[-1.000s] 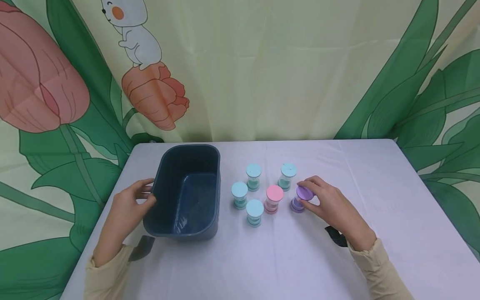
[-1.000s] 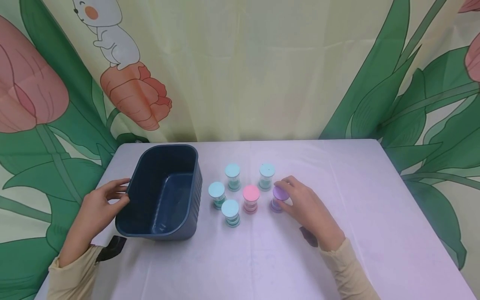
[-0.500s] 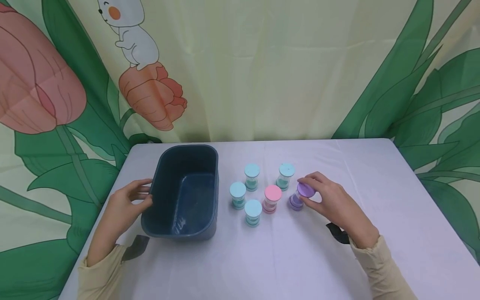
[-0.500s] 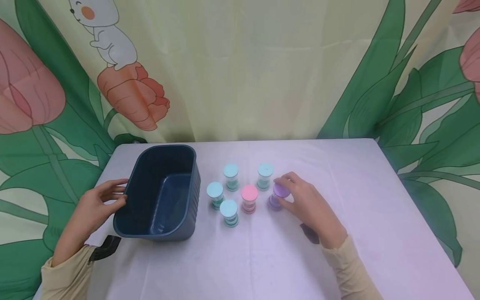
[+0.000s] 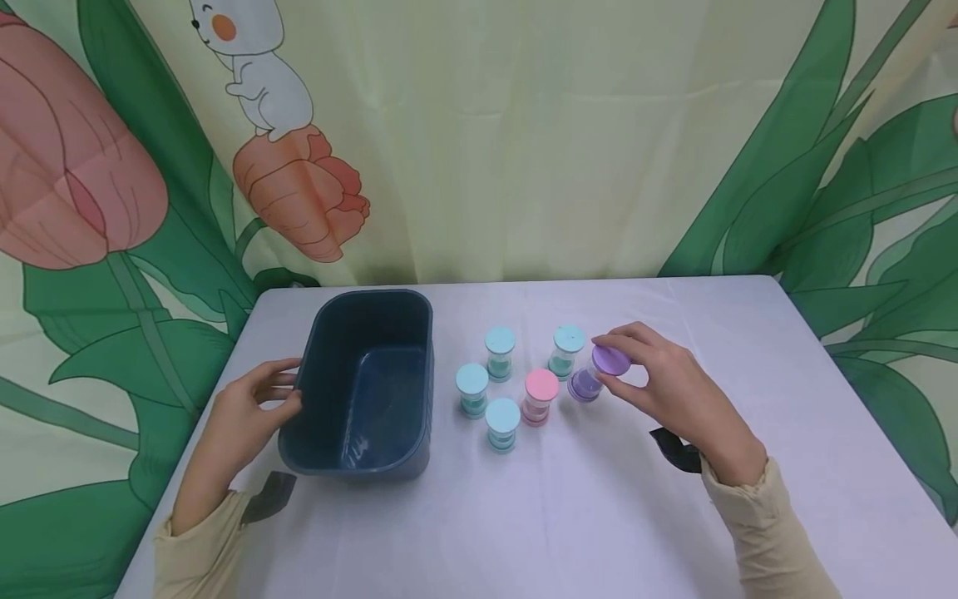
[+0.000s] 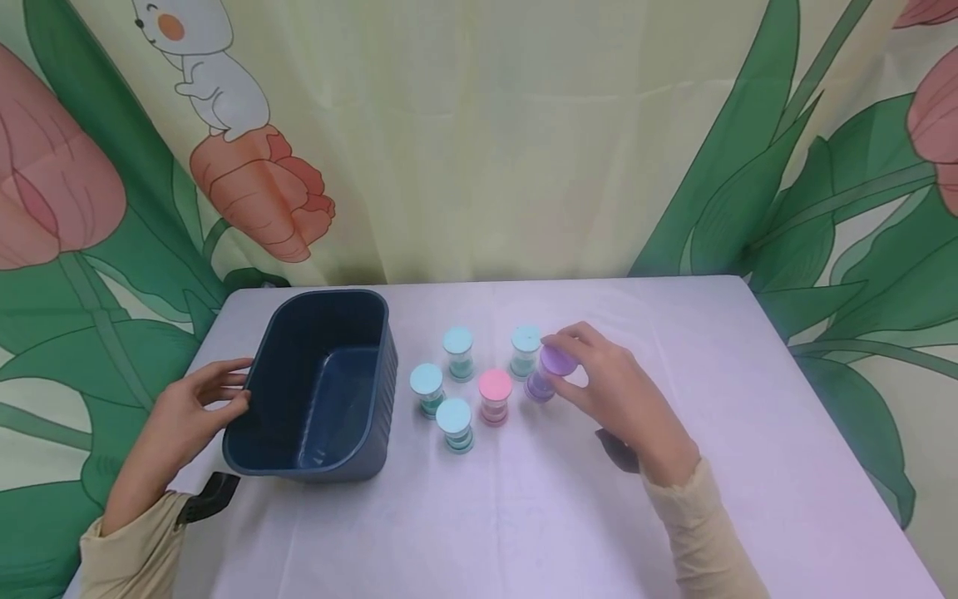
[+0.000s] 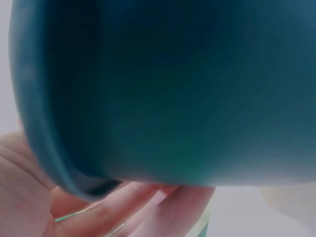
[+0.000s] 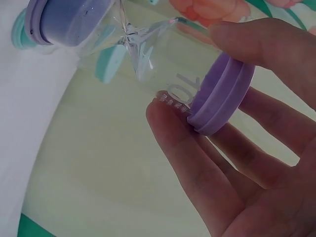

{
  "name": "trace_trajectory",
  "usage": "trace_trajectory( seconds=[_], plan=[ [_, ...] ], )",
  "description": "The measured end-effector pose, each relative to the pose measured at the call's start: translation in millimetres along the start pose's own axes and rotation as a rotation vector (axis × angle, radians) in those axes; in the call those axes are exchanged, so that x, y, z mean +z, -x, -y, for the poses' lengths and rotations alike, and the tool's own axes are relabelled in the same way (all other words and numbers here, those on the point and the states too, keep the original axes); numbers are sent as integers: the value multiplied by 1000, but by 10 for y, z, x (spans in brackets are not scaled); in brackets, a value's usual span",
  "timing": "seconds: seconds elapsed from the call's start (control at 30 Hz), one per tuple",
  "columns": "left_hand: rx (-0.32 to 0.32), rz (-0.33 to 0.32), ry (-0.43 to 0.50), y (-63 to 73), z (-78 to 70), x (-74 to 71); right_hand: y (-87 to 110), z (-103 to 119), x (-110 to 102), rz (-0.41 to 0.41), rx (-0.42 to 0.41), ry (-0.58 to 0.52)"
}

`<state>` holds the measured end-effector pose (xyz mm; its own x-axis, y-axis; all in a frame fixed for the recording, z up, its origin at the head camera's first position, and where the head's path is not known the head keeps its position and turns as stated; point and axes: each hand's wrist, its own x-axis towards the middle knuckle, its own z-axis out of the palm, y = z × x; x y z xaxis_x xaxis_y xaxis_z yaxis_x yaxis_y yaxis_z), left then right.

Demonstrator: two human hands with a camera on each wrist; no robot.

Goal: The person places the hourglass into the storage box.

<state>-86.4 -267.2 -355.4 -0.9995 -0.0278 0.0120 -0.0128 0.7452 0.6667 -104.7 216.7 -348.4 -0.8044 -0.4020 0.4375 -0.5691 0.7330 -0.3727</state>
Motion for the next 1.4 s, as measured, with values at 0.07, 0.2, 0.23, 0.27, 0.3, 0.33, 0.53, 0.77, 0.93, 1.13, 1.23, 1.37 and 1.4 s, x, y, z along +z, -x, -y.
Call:
trace_trajectory(
  seconds=[0.07,0.2,0.23,0.27,0.3,0.33,0.53,0.77,0.93,1.13,1.23,1.37,1.4],
  plan=[
    [-1,1,-1,-2,-1,5,-20,13,-22,-4,-2,0],
    [7,-2,-4,-2,-1,13,-66,46,-72,-17,-11,-3],
    [9,-3,-4,0,1,15,-78,54,-85,-20,-16,-4],
    [13,-6,-6,3,2,16,-89,63,-96,-24,-20,-5],
    [17,-9,-9,5,3,16,-99,72,-108,-27,-24,-7],
    [22,-13,-13,7,4,16,-108,80,-119,-31,-27,-8],
    [39,-31,-23,14,7,11,-170,143,-174,-60,-50,-9],
    [34,-31,-20,15,18,18,-223,208,-216,-72,-73,-16],
    [34,-32,-17,10,19,23,-282,247,-237,-88,-91,-16],
    [32,-37,-18,11,8,0,-403,289,-222,-90,-110,-27],
    [29,-38,-16,10,2,-8,-469,299,-194,-86,-117,-33],
    [14,-11,-5,14,3,-1,-531,310,-161,-79,-129,-44],
    [10,-5,-5,16,1,1,-545,315,-154,-77,-132,-48]
  ],
)
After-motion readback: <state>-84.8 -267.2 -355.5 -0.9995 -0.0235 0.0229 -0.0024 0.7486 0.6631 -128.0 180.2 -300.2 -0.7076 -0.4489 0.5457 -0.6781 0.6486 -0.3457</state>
